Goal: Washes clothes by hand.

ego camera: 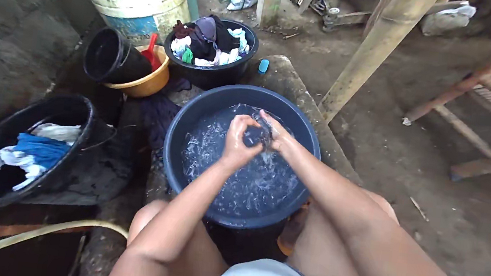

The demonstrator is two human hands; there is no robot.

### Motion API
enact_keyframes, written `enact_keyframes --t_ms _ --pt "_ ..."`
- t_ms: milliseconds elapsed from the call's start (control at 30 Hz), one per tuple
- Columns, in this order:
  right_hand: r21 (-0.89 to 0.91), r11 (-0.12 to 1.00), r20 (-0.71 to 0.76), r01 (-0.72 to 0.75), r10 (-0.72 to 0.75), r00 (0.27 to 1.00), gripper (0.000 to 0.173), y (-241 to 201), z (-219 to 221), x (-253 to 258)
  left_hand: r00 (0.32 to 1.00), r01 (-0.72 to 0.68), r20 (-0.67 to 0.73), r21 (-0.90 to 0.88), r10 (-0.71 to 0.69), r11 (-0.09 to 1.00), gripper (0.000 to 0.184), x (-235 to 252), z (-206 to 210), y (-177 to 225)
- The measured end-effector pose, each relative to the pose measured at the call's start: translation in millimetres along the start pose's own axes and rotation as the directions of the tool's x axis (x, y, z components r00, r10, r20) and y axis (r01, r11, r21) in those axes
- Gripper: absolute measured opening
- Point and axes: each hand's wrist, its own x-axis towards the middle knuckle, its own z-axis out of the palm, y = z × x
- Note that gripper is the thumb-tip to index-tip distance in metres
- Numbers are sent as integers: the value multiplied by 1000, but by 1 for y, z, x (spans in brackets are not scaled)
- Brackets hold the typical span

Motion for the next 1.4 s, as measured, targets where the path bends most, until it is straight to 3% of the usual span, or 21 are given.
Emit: enact_keyframes --t_ms 100,167,267,467,567,633,700,767,833,867,900,933,967,1000,1033,1100,1133,1200,1267,1333,1400 --pt "-271 962 62 -46 65 996 39 6 4 -2 957 -289 88 198 277 937 34 -27 29 -3" --pt "-534 844 121 -54 140 983 37 8 4 0 910 -407 209 292 357 866 24 -45 44 -4" --pt "-749 662 134 -38 208 969 36 32 1 10 828 -532 386 309 407 788 7 -68 61 -7" --pt "-989 128 122 81 360 925 42 63 25 7 592 -540 792 255 147 802 22 -87 76 -9" --pt "-995 -52 57 88 429 902 46 88 31 2 460 -453 888 246 -12 857 24 -99 87 -12" --pt "-989 -122 20 84 449 893 46 95 34 -2 399 -460 916 242 -45 854 24 -105 91 -15" --pt "-997 -69 15 47 415 910 47 88 31 -3 362 -500 932 211 -20 840 26 -98 87 -15" --pt "-985 170 39 -14 305 952 48 69 18 -1 451 -487 889 174 75 856 34 -80 70 -14" --pt "-866 498 30 -40 130 991 43 46 1 2 696 -345 697 111 174 932 29 -57 42 -11" --pt "-761 647 0 -39 60 998 44 34 -5 2 831 -209 535 53 149 977 26 -46 27 -11" --pt "-607 794 -42 -29 5 999 45 26 -8 0 938 -36 343 -56 54 998 25 -38 12 -15" --pt "-412 911 -94 -2 -41 995 46 22 -10 -1 982 135 159 -208 -102 969 29 -33 -2 -22" --pt "-209 977 -144 46 -77 987 49 19 -9 -2 958 267 4 -364 -286 892 37 -31 -14 -35" --pt "-36 993 -181 115 -120 976 51 15 -3 -5 878 356 -95 -525 -469 773 45 -31 -23 -50" --pt "90 977 -208 195 -174 963 52 12 8 -9 754 420 -117 -671 -647 610 55 -34 -31 -62" --pt "196 928 -274 316 -257 927 57 10 35 -18 497 517 -15 -798 -868 310 69 -47 -36 -74" --pt "168 916 -310 365 -302 901 57 13 46 -21 423 607 67 -761 -904 228 76 -55 -33 -71" --pt "-60 894 -317 443 -438 841 51 26 62 -26 403 768 288 -622 -868 150 84 -67 -26 -47" --pt "-338 790 -185 511 -588 787 39 49 76 -33 480 784 441 -604 -758 145 88 -71 -27 -22" --pt "-507 592 117 626 -672 731 49 74 84 -46 530 671 416 -738 -739 66 90 -69 -39 -2" --pt "-485 393 437 781 -665 606 63 91 90 -50 482 470 230 -882 -845 29 59 -64 -61 7"
